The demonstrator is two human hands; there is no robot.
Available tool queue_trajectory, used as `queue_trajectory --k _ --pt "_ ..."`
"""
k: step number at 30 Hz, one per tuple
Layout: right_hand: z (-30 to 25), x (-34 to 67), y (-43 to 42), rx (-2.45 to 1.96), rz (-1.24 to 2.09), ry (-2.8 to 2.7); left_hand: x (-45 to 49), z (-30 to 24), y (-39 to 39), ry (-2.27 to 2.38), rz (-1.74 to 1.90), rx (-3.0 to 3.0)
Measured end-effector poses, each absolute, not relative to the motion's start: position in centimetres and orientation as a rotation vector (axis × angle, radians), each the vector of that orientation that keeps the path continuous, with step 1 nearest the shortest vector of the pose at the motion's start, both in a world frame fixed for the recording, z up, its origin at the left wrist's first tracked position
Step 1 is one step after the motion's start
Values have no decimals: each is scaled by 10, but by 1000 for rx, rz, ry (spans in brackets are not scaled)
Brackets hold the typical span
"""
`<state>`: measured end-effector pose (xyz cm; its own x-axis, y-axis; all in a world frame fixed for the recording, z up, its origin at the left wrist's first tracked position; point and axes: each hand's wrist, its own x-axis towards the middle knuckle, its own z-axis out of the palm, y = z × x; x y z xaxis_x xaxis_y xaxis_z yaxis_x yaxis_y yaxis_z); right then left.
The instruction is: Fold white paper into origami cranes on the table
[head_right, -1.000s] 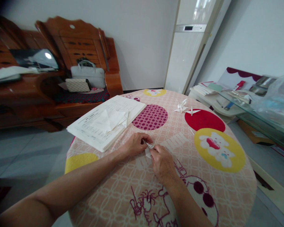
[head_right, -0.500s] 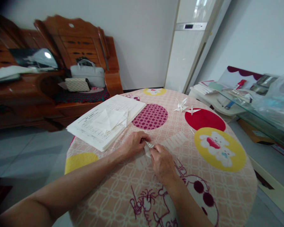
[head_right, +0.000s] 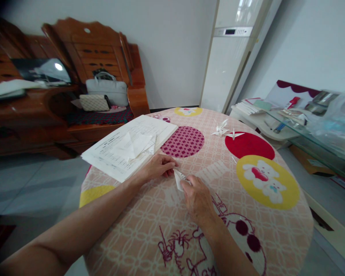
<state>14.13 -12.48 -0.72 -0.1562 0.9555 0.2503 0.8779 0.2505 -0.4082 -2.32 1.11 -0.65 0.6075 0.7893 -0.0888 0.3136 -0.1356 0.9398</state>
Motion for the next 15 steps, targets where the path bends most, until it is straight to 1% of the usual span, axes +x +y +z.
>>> queue_trajectory --k 3,6,10,15 --pt "-8 142 -125 -1649 247 -2049 -28 -3 12 790 525 1772" --pt "-10 144 -124 -1641 265 -2037 -33 2 13 669 552 2010" --pt "-12 145 -123 -1629 255 -2040 -34 7 12 630 590 2299" --pt "-10 144 -124 -1644 258 -2050 -33 5 13 566 579 2508"
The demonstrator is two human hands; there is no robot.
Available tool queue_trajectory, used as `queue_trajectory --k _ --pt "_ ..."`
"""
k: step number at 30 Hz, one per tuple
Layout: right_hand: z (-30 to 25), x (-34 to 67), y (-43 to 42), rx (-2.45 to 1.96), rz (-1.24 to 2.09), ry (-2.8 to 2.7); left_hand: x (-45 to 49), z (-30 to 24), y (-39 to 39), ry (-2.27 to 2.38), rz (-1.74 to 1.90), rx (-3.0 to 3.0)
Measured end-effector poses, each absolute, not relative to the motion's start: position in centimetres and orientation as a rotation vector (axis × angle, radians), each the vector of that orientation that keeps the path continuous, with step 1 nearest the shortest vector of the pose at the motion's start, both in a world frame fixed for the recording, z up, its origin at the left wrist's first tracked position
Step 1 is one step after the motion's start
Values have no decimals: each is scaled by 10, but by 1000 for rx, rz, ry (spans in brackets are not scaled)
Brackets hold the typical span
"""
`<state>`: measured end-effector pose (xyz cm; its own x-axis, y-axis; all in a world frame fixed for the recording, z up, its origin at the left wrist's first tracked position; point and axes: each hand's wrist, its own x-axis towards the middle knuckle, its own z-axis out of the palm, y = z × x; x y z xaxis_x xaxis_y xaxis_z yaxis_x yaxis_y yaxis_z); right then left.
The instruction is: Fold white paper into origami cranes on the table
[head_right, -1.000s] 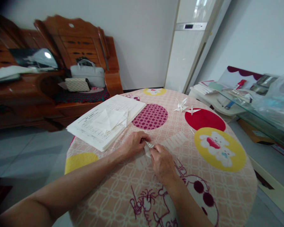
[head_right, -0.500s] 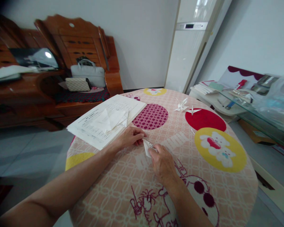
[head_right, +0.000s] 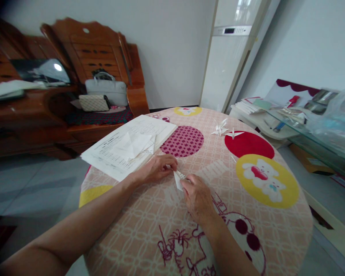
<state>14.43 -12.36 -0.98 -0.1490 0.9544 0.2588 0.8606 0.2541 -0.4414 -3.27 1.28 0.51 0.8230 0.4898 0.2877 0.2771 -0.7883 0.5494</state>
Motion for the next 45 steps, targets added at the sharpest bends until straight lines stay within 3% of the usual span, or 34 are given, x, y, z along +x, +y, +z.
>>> queue_trajectory --k 15,22,26,45 --pt "-8 142 -124 -1665 251 -2068 -31 8 7 546 381 2794" --pt "-6 142 -124 -1666 241 -2069 -34 6 14 756 582 2491" --pt "-6 142 -124 -1674 239 -2071 -38 6 19 628 509 2286" --pt "-7 138 -127 -1676 127 -2204 -27 -7 20 760 557 2222"
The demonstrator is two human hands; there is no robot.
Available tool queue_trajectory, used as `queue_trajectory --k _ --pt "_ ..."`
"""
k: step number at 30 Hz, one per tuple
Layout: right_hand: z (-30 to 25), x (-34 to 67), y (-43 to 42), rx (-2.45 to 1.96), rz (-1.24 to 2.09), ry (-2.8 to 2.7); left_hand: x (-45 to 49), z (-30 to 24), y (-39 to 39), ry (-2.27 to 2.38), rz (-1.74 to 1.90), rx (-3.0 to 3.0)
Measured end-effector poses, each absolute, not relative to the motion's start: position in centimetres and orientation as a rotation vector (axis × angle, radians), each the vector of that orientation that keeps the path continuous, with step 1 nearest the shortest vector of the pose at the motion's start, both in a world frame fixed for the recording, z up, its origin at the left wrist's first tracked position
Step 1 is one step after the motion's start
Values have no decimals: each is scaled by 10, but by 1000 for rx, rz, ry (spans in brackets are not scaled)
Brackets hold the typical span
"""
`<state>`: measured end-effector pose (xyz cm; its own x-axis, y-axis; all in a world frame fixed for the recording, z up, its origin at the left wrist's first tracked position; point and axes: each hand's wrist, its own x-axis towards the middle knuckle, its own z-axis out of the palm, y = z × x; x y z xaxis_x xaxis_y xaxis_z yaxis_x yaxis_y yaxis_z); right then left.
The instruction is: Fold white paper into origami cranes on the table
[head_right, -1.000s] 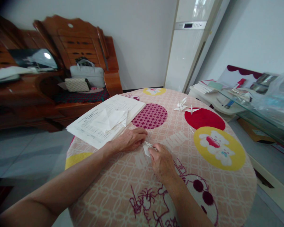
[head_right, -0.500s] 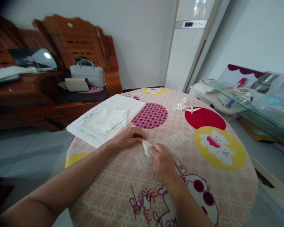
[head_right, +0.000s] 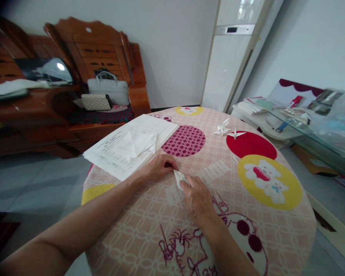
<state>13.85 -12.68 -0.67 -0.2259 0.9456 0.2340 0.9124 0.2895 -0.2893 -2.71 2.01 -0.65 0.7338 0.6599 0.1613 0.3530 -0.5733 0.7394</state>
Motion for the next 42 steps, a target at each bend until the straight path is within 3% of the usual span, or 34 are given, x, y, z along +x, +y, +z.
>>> queue_trajectory --k 7,18,30,42 --pt "-7 138 -126 -1686 120 -2242 -29 1 14 807 502 2256" --pt "-7 138 -127 -1684 112 -2243 -14 -21 -10 919 748 2365" --pt "-5 138 -127 -1663 168 -2225 -25 -13 1 891 678 2304" --pt "-14 137 -121 -1637 236 -1947 -27 -10 4 842 505 1712"
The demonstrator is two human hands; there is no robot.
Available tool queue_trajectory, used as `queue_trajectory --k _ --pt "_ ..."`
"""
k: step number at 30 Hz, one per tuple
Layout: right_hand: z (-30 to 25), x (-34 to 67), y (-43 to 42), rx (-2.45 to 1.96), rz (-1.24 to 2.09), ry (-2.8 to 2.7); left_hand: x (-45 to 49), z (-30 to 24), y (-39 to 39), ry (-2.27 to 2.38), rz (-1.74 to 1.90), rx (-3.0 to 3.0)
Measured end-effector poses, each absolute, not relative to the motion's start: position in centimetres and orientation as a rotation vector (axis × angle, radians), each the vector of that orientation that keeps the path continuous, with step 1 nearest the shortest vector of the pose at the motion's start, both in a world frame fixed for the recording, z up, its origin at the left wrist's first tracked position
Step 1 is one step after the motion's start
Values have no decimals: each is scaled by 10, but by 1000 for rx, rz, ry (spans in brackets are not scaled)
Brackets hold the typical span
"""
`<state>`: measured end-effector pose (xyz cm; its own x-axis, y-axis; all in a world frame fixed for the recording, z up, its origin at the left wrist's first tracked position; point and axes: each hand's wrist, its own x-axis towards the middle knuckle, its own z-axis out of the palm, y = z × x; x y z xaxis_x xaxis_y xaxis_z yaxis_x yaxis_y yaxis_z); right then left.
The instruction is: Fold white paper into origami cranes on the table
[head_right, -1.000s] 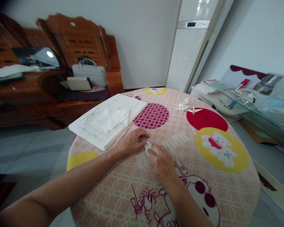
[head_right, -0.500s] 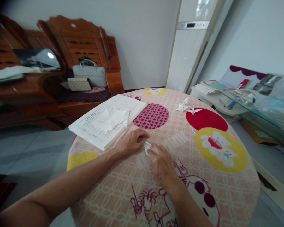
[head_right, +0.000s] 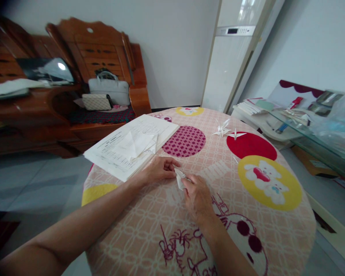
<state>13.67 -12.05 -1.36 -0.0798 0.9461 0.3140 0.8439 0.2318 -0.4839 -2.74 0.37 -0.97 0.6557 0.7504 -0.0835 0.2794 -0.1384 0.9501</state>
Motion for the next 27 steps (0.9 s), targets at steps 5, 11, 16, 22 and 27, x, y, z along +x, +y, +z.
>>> queue_trajectory --k 5,11,16,22,27 --pt "-13 133 -113 -1567 472 -1729 -21 -16 -3 903 614 1609" --pt "-14 133 -101 -1517 696 -1567 -20 -18 -4 908 666 1472" --pt "-18 135 -97 -1512 765 -1522 -24 -15 0 836 621 1324" --pt "-17 134 -98 -1531 812 -1522 -23 -10 -4 877 629 1324" --pt "-17 135 -98 -1477 822 -1527 -22 -10 -6 927 658 1389"
